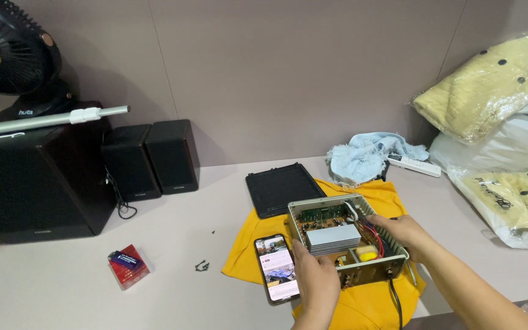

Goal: The person uses a screwdriver to tighten screws on the internal components of an open electronic device. They rotate the device to access different sides and continue securing the parts.

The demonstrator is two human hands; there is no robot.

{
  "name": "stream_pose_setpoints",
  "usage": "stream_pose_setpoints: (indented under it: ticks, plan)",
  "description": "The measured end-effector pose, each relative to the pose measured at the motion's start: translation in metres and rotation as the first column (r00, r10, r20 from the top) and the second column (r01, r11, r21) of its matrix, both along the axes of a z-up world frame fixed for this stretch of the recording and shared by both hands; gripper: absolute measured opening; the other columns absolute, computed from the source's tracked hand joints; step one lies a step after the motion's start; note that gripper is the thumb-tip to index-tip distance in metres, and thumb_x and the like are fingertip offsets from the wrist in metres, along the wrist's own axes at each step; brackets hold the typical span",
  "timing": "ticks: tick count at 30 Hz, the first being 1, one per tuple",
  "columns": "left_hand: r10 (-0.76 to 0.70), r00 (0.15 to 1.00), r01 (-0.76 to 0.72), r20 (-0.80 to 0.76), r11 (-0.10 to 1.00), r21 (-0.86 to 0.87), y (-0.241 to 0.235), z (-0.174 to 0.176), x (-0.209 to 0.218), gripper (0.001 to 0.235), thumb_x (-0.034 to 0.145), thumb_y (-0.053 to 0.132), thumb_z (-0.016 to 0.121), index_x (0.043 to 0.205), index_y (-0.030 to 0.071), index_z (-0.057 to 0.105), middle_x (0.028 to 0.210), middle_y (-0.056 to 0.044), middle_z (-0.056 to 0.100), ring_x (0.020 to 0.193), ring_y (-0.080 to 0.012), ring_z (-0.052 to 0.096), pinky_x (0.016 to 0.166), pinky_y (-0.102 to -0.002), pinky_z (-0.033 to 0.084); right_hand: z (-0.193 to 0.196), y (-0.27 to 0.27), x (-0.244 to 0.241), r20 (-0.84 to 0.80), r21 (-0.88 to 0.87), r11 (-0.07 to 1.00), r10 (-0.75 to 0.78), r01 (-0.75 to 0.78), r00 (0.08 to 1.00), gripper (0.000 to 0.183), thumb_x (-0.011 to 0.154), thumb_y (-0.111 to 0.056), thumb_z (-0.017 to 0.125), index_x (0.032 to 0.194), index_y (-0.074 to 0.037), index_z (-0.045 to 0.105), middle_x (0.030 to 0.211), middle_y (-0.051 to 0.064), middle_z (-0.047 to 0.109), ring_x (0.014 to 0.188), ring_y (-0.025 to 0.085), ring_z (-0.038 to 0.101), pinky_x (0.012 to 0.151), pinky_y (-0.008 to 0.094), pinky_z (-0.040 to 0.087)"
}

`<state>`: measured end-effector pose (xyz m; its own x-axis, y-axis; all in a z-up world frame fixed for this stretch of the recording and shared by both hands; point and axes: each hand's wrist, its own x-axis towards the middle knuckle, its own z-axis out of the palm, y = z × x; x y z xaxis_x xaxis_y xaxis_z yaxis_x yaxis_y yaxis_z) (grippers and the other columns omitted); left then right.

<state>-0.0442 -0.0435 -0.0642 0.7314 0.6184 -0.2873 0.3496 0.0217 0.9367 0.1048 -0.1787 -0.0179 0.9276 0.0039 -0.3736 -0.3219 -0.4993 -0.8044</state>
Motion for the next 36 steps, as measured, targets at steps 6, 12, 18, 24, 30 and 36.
stream_pose_setpoints:
  ticks: [6, 12, 18, 24, 30, 36]
  plan:
    - [0.011, 0.991, -0.048, 0.136, 0.963, 0.267, 0.064, 0.027, 0.015, 0.043, 0.108, 0.016, 0.04, 0.149, 0.011, 0.051, 0.147, -0.011, 0.058, 0.139, -0.0288, 0.05, 0.118, -0.045, 0.045, -0.042, -0.017, 0.06, 0.212, -0.346, 0.933, 0.177, -0.096, 0.961, 0.07, 0.081, -0.062, 0.083, 0.063, -0.012, 0.038, 0.057, 0.007, 0.04, 0.051, 0.021, 0.034, 0.053, 0.039, 0.022]
    - [-0.188, 0.96, 0.276, -0.207, 0.748, 0.603, 0.173, -0.083, 0.135, 0.025, 0.081, 0.012, 0.083, 0.105, 0.019, 0.082, 0.124, -0.008, 0.062, 0.118, -0.0353, 0.069, 0.099, -0.046, 0.058, 0.007, -0.018, 0.041, 0.423, -0.489, 0.87, 0.299, -0.063, 0.856, 0.052, 0.09, -0.045, 0.075, 0.121, -0.003, 0.077, 0.116, 0.024, 0.077, 0.116, 0.038, 0.072, 0.09, 0.049, 0.061]
    - [-0.226, 0.959, 0.276, -0.17, 0.619, 0.736, 0.152, -0.028, 0.095, 0.012, 0.084, -0.001, 0.074, 0.094, 0.003, 0.08, 0.1, -0.021, 0.068, 0.095, -0.0415, 0.075, 0.082, -0.045, 0.065, 0.061, -0.013, 0.003, 0.567, 0.121, 0.985, 0.035, -0.125, 0.823, 0.037, 0.105, -0.017, 0.055, 0.12, 0.015, 0.065, 0.076, 0.024, 0.063, 0.066, 0.032, 0.07, 0.061, 0.044, 0.057]
    - [-0.319, 0.939, 0.293, -0.127, 0.552, 0.781, 0.166, -0.047, 0.107, 0.021, 0.079, -0.001, 0.078, 0.1, 0.001, 0.079, 0.099, -0.017, 0.071, 0.105, -0.0384, 0.074, 0.088, -0.045, 0.063, 0.065, -0.025, -0.005, 0.675, 0.226, 0.97, -0.091, -0.088, 0.732, 0.024, 0.108, -0.022, 0.065, 0.122, -0.005, 0.075, 0.096, 0.015, 0.063, 0.089, 0.026, 0.059, 0.08, 0.041, 0.05]
    - [-0.274, 0.944, 0.313, -0.184, 0.569, 0.76, 0.173, -0.05, 0.117, 0.01, 0.079, 0.007, 0.082, 0.087, 0.013, 0.081, 0.098, -0.012, 0.074, 0.102, -0.0357, 0.075, 0.087, -0.042, 0.063, 0.057, -0.017, -0.028, 0.634, 0.428, 0.89, -0.171, -0.159, 0.754, 0.026, 0.108, -0.021, 0.064, 0.119, 0.001, 0.073, 0.089, 0.015, 0.056, 0.077, 0.025, 0.061, 0.079, 0.038, 0.056]
    - [-0.088, 0.972, -0.033, 0.217, 0.866, 0.499, 0.143, 0.013, 0.082, 0.013, 0.092, 0.009, 0.07, 0.1, 0.001, 0.078, 0.098, -0.02, 0.077, 0.1, -0.0359, 0.076, 0.085, -0.042, 0.061, 0.054, -0.004, -0.06, 0.578, 0.608, 0.763, -0.236, -0.22, 0.781, 0.03, 0.109, -0.02, 0.059, 0.119, 0.007, 0.068, 0.092, 0.021, 0.055, 0.085, 0.03, 0.066, 0.091, 0.048, 0.06]
